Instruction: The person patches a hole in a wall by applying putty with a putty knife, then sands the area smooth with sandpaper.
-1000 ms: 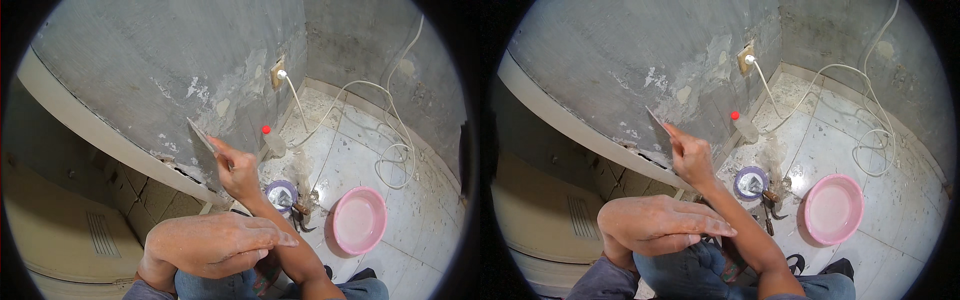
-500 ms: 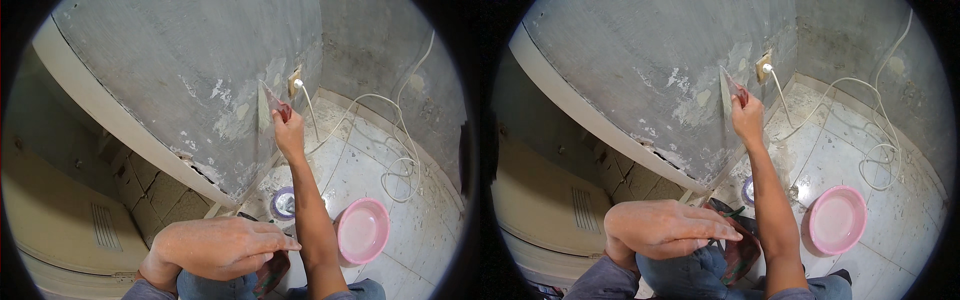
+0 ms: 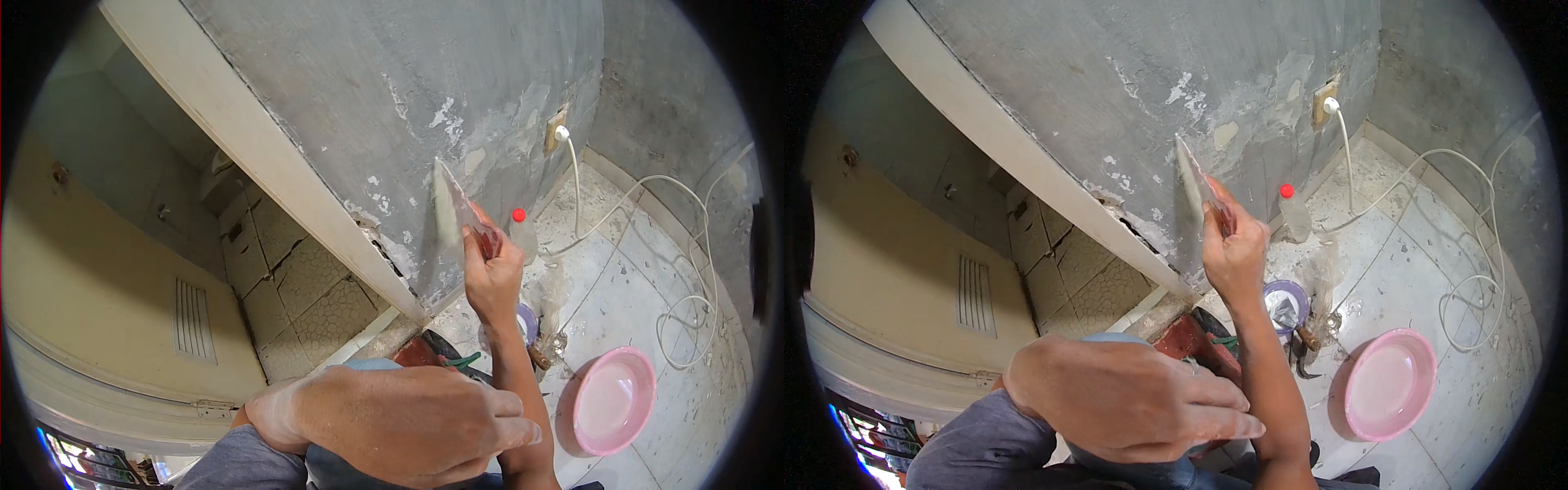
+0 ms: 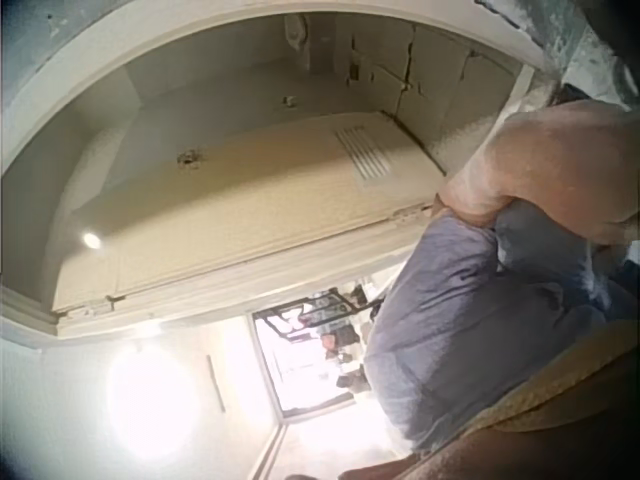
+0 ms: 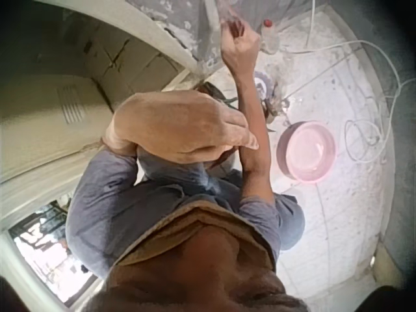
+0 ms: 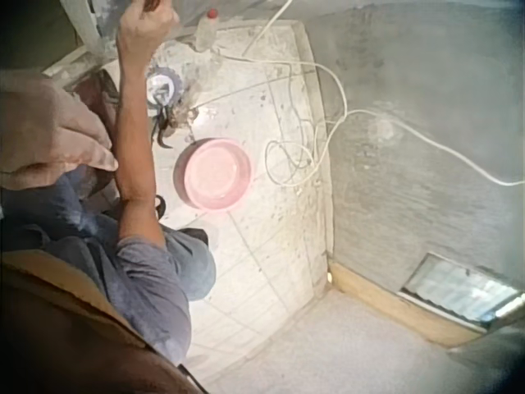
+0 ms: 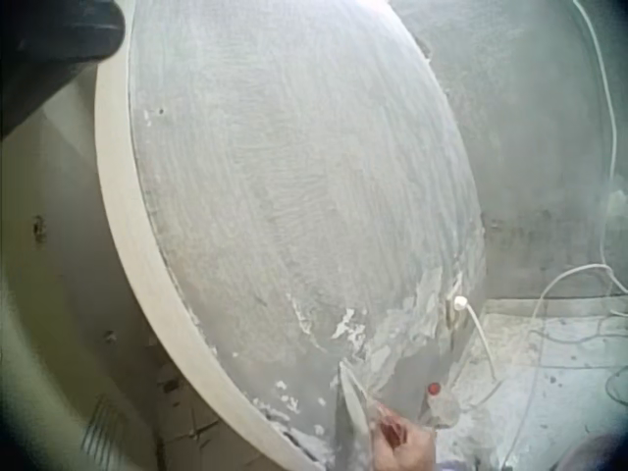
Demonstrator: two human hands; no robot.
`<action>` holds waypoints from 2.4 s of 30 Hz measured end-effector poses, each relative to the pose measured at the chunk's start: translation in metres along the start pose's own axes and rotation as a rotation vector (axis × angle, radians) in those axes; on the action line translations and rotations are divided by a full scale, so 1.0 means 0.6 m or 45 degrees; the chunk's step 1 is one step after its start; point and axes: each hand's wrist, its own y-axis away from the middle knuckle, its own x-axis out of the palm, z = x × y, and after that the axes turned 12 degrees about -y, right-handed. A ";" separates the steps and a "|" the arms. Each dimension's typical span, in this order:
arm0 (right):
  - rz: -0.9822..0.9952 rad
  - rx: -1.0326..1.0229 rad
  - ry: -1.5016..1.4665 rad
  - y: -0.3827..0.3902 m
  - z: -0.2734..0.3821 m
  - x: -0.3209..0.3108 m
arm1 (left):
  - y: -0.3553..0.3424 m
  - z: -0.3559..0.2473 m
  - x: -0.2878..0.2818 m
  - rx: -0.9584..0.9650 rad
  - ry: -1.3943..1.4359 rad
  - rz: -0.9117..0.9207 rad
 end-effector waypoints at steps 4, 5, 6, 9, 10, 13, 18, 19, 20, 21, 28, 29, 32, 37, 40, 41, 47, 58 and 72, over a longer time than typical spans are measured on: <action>-0.079 0.353 -0.378 -0.004 -0.013 -0.031 | -0.003 0.014 0.000 -0.066 0.009 0.111; -0.123 0.487 -0.739 -0.005 -0.019 -0.041 | -0.005 0.015 -0.002 -0.024 0.019 0.067; -0.171 0.597 -1.119 -0.009 -0.025 -0.051 | -0.007 0.017 -0.004 -0.052 0.144 0.114; -0.213 0.599 -1.134 -0.018 -0.051 -0.075 | -0.016 0.022 -0.009 -0.036 0.277 0.158; -0.273 0.624 -1.142 -0.020 -0.060 -0.082 | -0.019 0.023 -0.009 -0.013 0.291 0.141; -0.389 0.541 -0.995 -0.026 -0.087 -0.097 | -0.023 0.025 -0.007 -0.006 0.270 0.136; -0.475 0.495 -0.695 -0.048 -0.119 -0.112 | -0.035 0.031 -0.005 0.059 0.238 0.072; -0.511 0.517 -0.534 -0.055 -0.122 -0.112 | -0.039 0.032 -0.005 0.050 0.229 0.080; -0.510 0.489 -0.373 -0.061 -0.123 -0.107 | -0.043 0.033 -0.006 0.101 0.209 0.084; -0.494 0.383 -0.258 -0.064 -0.123 -0.101 | -0.046 0.035 -0.007 0.086 0.231 0.108; -0.408 0.248 0.134 -0.055 -0.102 -0.054 | -0.073 0.057 -0.012 0.002 0.315 0.234; -0.350 0.324 0.024 -0.048 -0.102 -0.055 | -0.077 0.059 -0.011 0.029 0.304 0.229; -0.274 0.440 -0.208 -0.039 -0.106 -0.072 | -0.092 0.065 -0.013 0.059 0.311 0.244; -0.515 0.655 -1.131 -0.052 -0.132 -0.149 | -0.107 0.070 -0.020 -0.046 0.354 0.304; -0.618 0.697 -1.245 -0.060 -0.153 -0.205 | -0.112 0.072 -0.018 -0.017 0.344 0.260; -0.662 0.691 -1.256 -0.063 -0.160 -0.219 | -0.114 0.072 -0.017 -0.005 0.328 0.261; -0.683 0.432 -1.223 -0.098 -0.170 -0.280 | -0.123 0.081 -0.017 -0.034 0.330 0.287; -0.649 0.258 -0.344 -0.232 -0.183 -0.285 | -0.130 0.086 -0.010 -0.016 0.407 0.203; -0.365 0.021 0.240 -0.327 -0.151 -0.216 | -0.103 0.108 -0.022 -0.060 0.460 0.256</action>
